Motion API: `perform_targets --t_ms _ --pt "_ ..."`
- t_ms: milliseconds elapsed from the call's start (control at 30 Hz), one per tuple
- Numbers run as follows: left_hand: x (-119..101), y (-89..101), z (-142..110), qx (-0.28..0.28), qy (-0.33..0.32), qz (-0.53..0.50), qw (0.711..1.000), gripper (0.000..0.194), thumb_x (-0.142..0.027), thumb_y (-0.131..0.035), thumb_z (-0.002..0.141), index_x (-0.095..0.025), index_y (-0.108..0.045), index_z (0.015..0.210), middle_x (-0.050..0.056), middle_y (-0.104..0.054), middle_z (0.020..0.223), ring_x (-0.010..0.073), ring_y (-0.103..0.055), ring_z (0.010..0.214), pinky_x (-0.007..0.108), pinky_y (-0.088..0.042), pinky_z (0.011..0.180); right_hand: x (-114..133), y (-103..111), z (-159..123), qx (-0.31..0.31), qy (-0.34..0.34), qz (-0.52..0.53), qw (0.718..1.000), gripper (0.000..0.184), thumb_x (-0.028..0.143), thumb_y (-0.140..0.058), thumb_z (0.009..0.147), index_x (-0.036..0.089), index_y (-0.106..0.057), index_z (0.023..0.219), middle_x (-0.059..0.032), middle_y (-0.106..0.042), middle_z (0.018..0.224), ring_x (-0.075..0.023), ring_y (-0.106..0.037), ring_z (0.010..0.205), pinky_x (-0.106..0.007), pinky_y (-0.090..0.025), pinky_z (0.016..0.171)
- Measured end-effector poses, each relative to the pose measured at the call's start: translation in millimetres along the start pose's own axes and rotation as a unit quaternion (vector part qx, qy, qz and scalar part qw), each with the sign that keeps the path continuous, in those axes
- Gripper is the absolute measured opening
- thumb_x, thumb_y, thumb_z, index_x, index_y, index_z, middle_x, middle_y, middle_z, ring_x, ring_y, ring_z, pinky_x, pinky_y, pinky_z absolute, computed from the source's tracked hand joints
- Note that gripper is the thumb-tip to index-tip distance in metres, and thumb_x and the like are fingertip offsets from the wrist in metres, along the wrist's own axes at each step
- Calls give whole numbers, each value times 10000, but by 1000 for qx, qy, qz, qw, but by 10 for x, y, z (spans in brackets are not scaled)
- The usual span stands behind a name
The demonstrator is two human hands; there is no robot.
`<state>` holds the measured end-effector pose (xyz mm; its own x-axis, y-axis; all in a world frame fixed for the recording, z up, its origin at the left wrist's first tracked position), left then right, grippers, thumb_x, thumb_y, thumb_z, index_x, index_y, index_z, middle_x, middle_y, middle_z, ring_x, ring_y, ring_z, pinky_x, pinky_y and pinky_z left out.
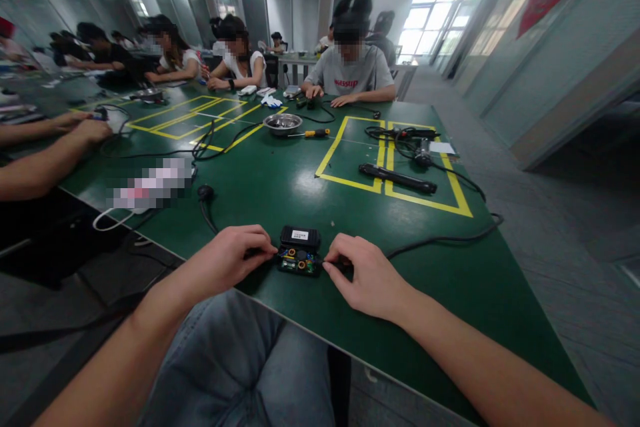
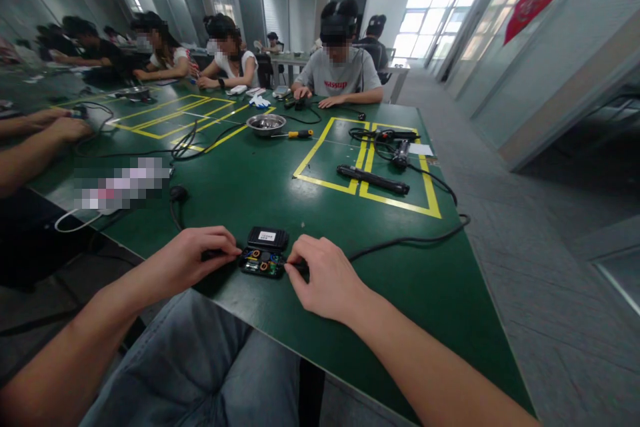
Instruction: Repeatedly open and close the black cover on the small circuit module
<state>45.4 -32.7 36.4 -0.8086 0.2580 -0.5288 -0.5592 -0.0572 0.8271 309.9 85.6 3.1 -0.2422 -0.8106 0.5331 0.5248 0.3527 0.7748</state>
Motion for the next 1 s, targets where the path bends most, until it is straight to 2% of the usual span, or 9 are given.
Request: perform_targets --t_ms 200,300,367,467,567,667,800,1000 --pt "-228 41 137 16 -12 162 987 190 -179 -692 998 -244 -853 920 89 -789 1175 274 -724 1055 413 -589 985 8 -5 14 -9 9 -15 1000 171 120 -682 899 234 -566 848 -20 -649 828 -219 -602 788 -358 -438 733" --pt "-205 -30 292 0 -15 129 991 276 -165 -626 1032 -263 -865 1129 95 -772 1330 280 -734 1175 421 -593 1045 10 -9 18 -10 10 -19 1000 166 127 -682 899 234 -567 847 -21 -644 820 -225 -606 791 -363 -433 743" --pt "-108 -90 387 16 -17 96 995 329 -174 -595 1056 -272 -843 1250 90 -778 1370 266 -744 1213 409 -590 1073 13 -11 22 -10 10 -18 1000 165 126 -681 897 233 -567 845 -23 -646 820 -227 -609 796 -366 -435 755" --pt "56 -126 459 17 10 80 997 302 -212 -661 1032 -264 -838 1271 84 -800 1353 277 -758 1213 428 -583 1098 20 -14 28 -9 6 -14 1000 168 128 -687 896 234 -567 843 -23 -651 824 -226 -611 802 -365 -436 763" --pt "103 -85 421 -8 38 66 997 297 -192 -723 978 -235 -841 1247 89 -822 1298 295 -768 1187 445 -589 1090 25 -18 31 -10 5 -10 1000 171 123 -688 892 233 -568 840 -24 -653 825 -227 -613 808 -369 -438 768" --pt "2 -19 300 -25 5 6 1000 317 -215 -701 1011 -240 -813 1307 86 -814 1305 276 -760 1207 413 -589 1094 26 -22 29 -13 5 -7 1000 168 119 -686 892 229 -568 845 -24 -653 827 -229 -612 813 -373 -437 771" --pt "-157 -11 131 19 -47 -21 999 359 -212 -665 1055 -314 -787 1377 75 -773 1353 242 -741 1216 365 -588 1086 30 -23 27 -15 6 -9 1000 177 124 -695 890 231 -559 853 -22 -650 827 -227 -600 808 -368 -423 763" --pt "-163 -119 58 47 -47 28 997 374 -203 -634 1077 -333 -783 1394 84 -742 1385 239 -721 1236 372 -578 1111 37 -17 30 -14 1 -11 1000 174 131 -681 896 231 -548 848 -20 -647 827 -217 -579 796 -361 -409 758"
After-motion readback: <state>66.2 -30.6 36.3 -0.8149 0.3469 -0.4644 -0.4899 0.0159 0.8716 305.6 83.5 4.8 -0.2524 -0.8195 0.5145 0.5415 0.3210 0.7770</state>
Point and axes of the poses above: each hand's wrist, its own z-axis towards the middle knuckle, its own y-axis out of the back of the hand, x = y × z, the point moved 1 cm from there along z, towards the middle knuckle
